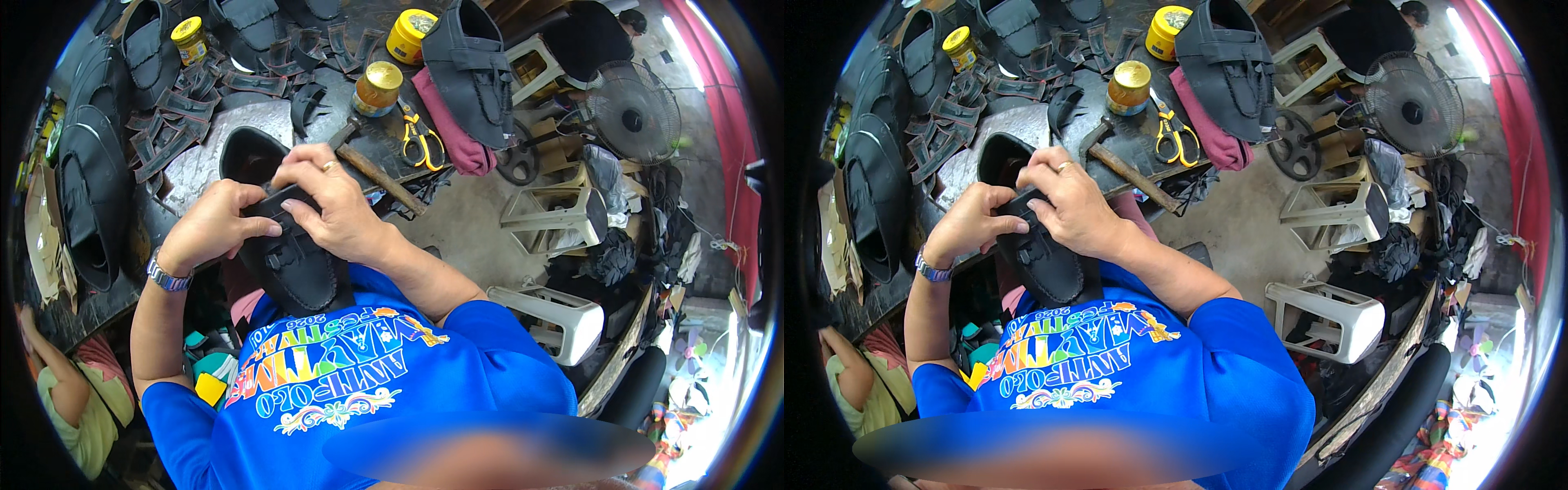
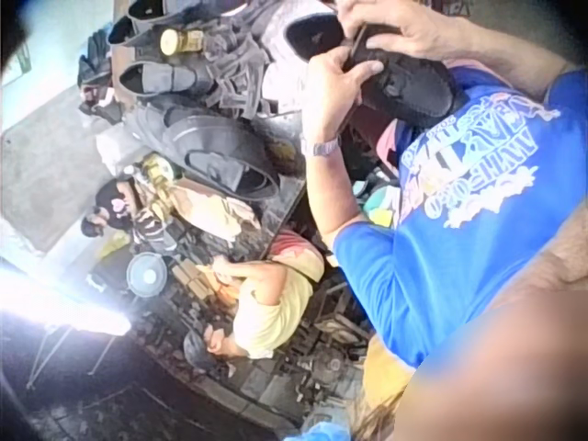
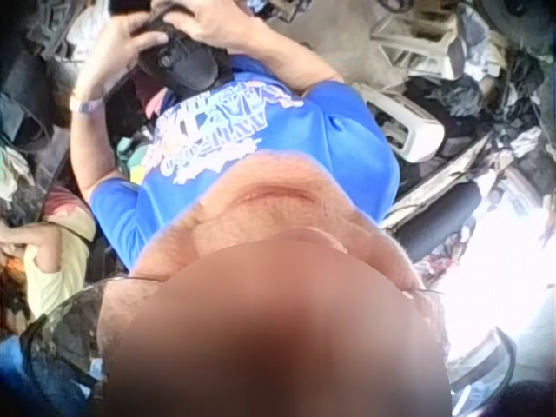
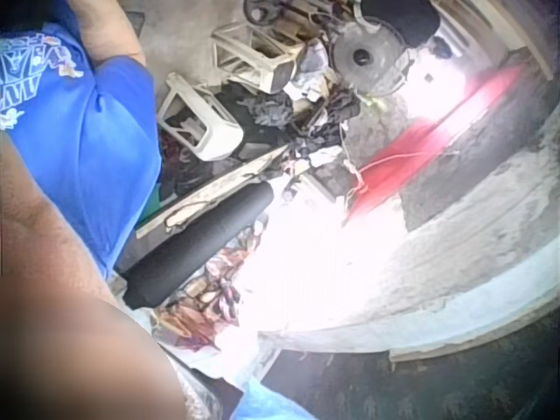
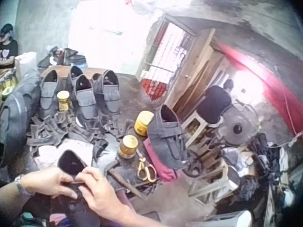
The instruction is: The person handles a black sandal, opens it to inspect the interior, and compares it with another sandal. They then pick up and examine several small black strap pieces from the table, aligning and fitting them onto the sandal. The person continues to manipulate the straps and sandal components by hand.
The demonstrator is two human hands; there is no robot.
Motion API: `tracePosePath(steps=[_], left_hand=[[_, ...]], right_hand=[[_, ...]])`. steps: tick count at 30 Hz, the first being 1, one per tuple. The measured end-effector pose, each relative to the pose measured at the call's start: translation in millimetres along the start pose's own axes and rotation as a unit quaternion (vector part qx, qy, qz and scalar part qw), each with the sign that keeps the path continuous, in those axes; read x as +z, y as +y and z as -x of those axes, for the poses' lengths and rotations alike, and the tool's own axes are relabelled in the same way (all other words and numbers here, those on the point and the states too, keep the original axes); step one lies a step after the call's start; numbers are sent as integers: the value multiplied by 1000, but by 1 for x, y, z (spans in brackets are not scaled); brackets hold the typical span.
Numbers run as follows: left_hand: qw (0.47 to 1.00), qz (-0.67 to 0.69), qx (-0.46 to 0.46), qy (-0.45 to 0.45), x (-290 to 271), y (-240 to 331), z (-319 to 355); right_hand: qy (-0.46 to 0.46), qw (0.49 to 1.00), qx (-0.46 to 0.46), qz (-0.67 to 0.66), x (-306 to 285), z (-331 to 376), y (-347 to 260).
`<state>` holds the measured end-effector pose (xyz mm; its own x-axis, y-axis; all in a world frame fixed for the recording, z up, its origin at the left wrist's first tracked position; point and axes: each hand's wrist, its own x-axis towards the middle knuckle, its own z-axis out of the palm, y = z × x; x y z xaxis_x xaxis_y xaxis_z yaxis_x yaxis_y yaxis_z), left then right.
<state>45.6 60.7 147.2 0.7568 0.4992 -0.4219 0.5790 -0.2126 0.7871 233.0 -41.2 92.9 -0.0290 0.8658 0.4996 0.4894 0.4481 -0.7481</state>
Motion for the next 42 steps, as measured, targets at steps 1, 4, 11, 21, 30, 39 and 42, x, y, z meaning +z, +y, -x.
tracePosePath(steps=[1, 4, 11, 21, 30, 39, 42], left_hand=[[1000, 26, -14, -7, -2, -3, 0], [995, 97, -13, -7, -8, -13, 5], [990, 144, 3, -4, -9, -20, 10], [987, 155, 23, -39, -15, -29, 10], [979, 195, 32, -50, -13, -30, 6], [986, 136, 83, 44, -3, -29, -3], [940, 146, 187, 245, 13, -51, 1]], right_hand=[[31, 999, 6, -23, -1, 1, 1], [113, 988, 83, -58, -6, 14, 6], [10, 675, 399, -620, -4, 42, 24], [-19, 595, 375, -710, 13, 44, 38], [-16, 535, 380, -754, 21, 44, 49], [-6, 619, 380, -687, 15, 45, 61], [59, 633, 424, -645, 17, 51, 71]])
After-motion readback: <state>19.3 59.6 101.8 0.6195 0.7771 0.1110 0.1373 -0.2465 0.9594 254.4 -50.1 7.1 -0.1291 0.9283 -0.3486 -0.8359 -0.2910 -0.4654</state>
